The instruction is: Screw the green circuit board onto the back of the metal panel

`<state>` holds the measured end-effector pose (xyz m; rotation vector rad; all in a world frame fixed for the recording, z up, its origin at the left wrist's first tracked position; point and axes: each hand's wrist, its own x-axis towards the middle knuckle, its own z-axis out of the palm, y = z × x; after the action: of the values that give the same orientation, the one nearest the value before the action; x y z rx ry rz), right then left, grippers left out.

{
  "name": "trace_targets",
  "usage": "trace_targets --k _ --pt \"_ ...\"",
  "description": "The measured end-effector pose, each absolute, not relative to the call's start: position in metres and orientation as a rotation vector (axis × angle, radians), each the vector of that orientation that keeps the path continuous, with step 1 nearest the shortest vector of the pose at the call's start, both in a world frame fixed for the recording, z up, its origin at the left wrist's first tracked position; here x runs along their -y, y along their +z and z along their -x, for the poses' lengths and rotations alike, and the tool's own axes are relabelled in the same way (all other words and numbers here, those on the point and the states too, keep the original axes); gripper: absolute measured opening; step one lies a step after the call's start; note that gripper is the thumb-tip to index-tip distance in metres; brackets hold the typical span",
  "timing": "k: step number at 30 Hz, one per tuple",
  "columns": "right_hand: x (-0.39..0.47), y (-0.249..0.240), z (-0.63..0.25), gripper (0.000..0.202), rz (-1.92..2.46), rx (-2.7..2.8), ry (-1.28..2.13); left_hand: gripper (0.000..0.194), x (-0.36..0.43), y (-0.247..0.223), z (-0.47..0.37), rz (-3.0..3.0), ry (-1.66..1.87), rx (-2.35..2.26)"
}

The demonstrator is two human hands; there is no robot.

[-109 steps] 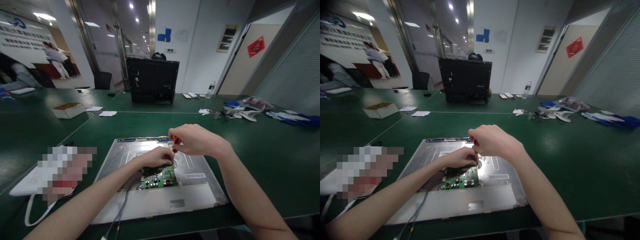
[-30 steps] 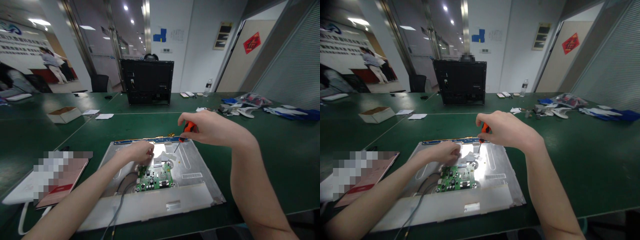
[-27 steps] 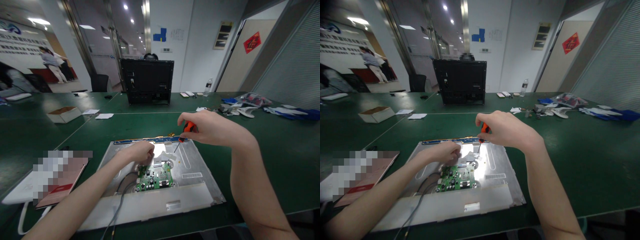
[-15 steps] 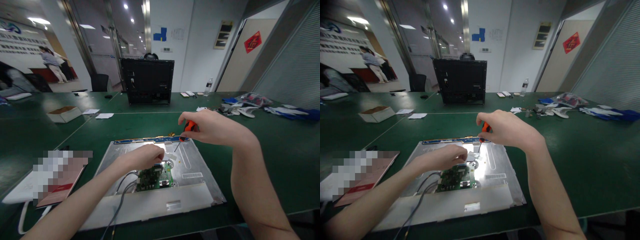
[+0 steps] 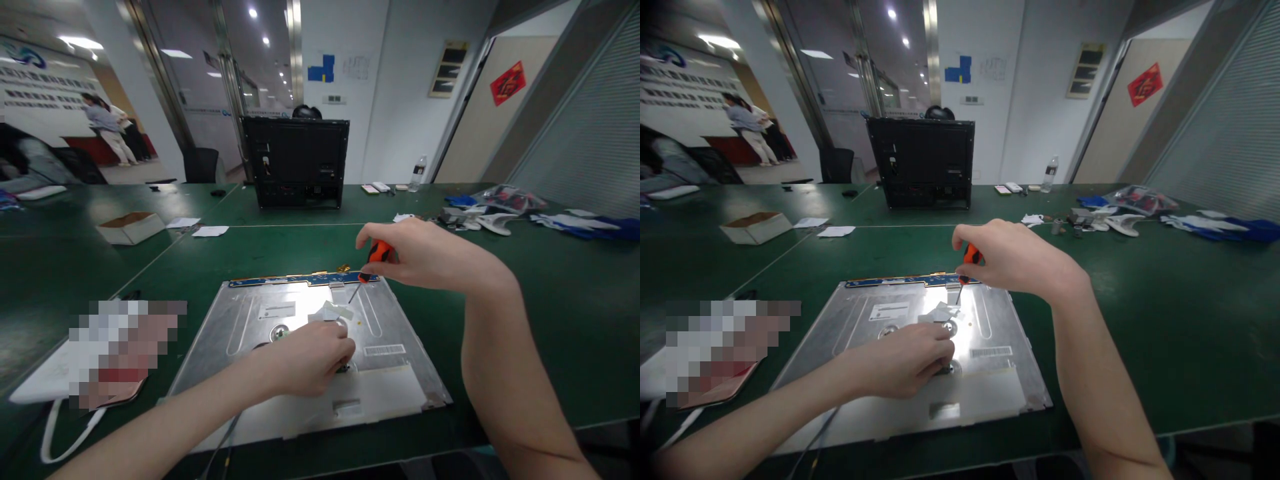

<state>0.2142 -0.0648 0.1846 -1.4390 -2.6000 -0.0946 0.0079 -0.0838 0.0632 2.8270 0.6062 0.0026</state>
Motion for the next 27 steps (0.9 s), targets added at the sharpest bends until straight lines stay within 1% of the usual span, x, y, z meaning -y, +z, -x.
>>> trace_targets --k 4,12,20,27 --pt "0.065 0.185 -0.214 0.027 1.426 2.6 -0.101 0.009 0.087 0.057 -0.011 -2.87 0.005 -0.594" --pt "0.066 0.185 -0.213 0.027 1.392 2.619 -0.12 0.005 0.093 0.06 -0.016 -2.911 0.018 -0.671" --pt "0.067 0.185 -0.212 0.026 1.375 2.638 -0.14 0.01 0.09 0.054 -0.017 -2.904 0.019 -0.637" --pt "0.068 0.184 -0.211 0.025 1.362 2.643 -0.156 0.008 0.087 0.051 -0.016 -2.9 0.019 -0.634"
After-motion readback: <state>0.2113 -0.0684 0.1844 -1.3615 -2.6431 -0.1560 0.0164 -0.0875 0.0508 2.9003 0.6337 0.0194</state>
